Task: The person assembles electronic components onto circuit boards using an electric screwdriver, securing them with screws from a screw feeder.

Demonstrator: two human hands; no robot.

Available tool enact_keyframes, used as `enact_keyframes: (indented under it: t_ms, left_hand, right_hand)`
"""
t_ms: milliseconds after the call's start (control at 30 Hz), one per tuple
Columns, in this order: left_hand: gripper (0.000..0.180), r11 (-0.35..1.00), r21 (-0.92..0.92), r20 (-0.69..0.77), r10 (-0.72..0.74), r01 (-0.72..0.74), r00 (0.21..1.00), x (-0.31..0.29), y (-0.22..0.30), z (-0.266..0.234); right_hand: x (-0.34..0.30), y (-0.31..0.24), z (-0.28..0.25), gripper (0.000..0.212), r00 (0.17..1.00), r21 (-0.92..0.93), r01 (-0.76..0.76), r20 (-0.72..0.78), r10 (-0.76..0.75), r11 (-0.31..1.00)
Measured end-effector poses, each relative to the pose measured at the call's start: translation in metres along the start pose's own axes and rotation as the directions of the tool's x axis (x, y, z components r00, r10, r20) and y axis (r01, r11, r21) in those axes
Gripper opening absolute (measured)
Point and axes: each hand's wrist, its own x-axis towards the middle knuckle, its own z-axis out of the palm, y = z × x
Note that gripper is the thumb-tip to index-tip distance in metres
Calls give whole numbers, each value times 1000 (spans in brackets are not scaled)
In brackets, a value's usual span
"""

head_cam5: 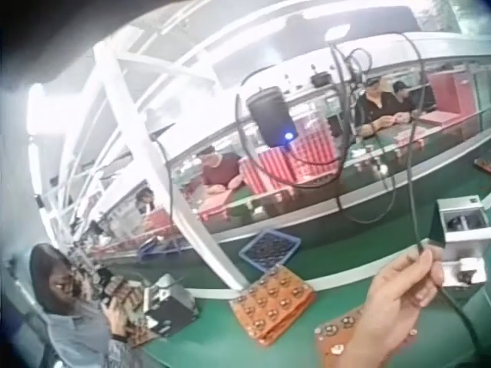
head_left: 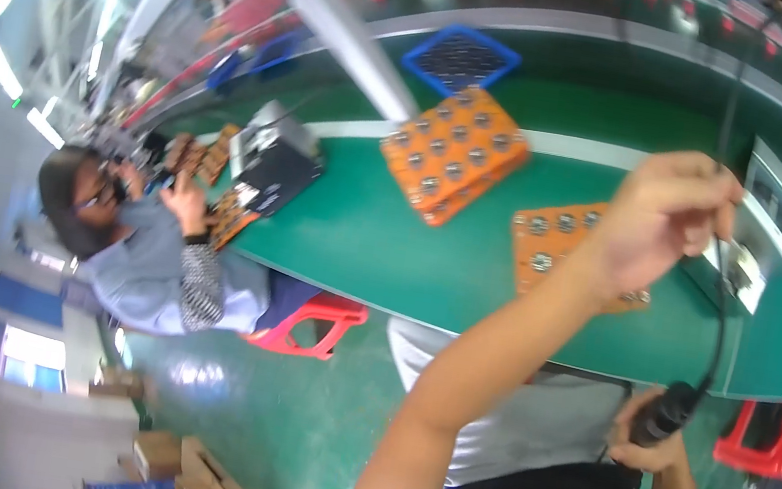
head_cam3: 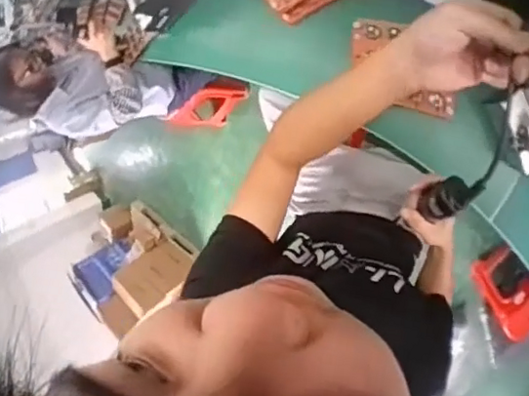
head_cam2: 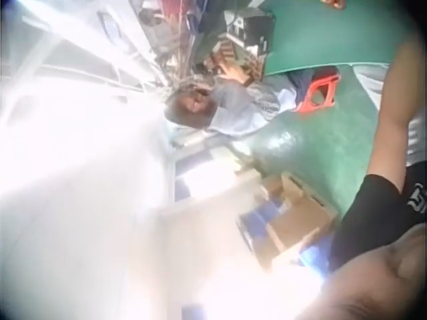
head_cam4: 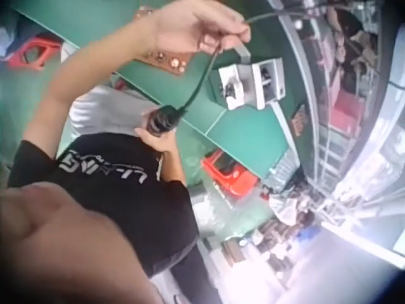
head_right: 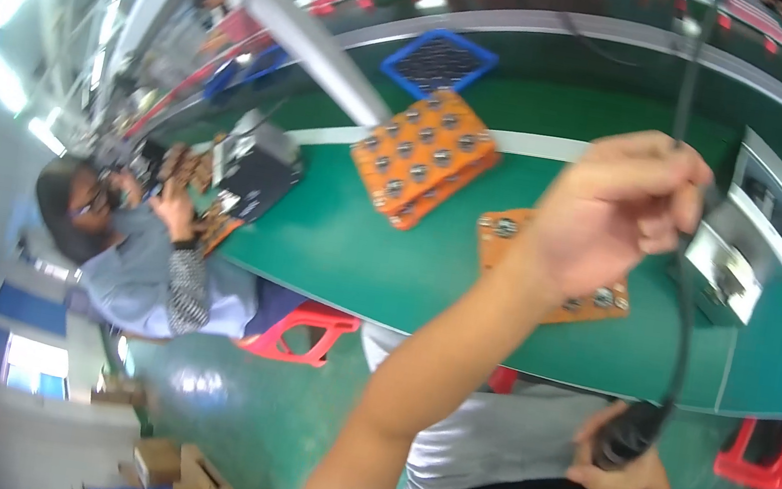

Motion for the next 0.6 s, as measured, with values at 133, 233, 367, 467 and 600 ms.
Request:
enact_keyframes:
  t_ms: [133,233,367,467,600]
  left_hand:
    - [17,989,149,-159,8,16,987,-5,-9,-3]
    - [22,894,440,-241,206,-82,948,-35,-5,-16]
    - [72,82,995,-95,587,57,804,-115,2,-44]
    - [108,-123,967,-106,601,223,792,-165,-4,-51]
    - [137,-160,875,-308,546,458,779,-198,-26,-58]
  right_hand:
    - [13,-5,10,52,984,164,179,-32,-176,970]
    - [20,-14,19,55,971,206,198,-178,-162,958]
    - [19,-13,6,54,944,223,224,-291,-155,949]
    - [21,-7,-3,49,923,199,269,-332,-193,942]
    - [37,-9,2,39,867,166,305,-456,-202,938]
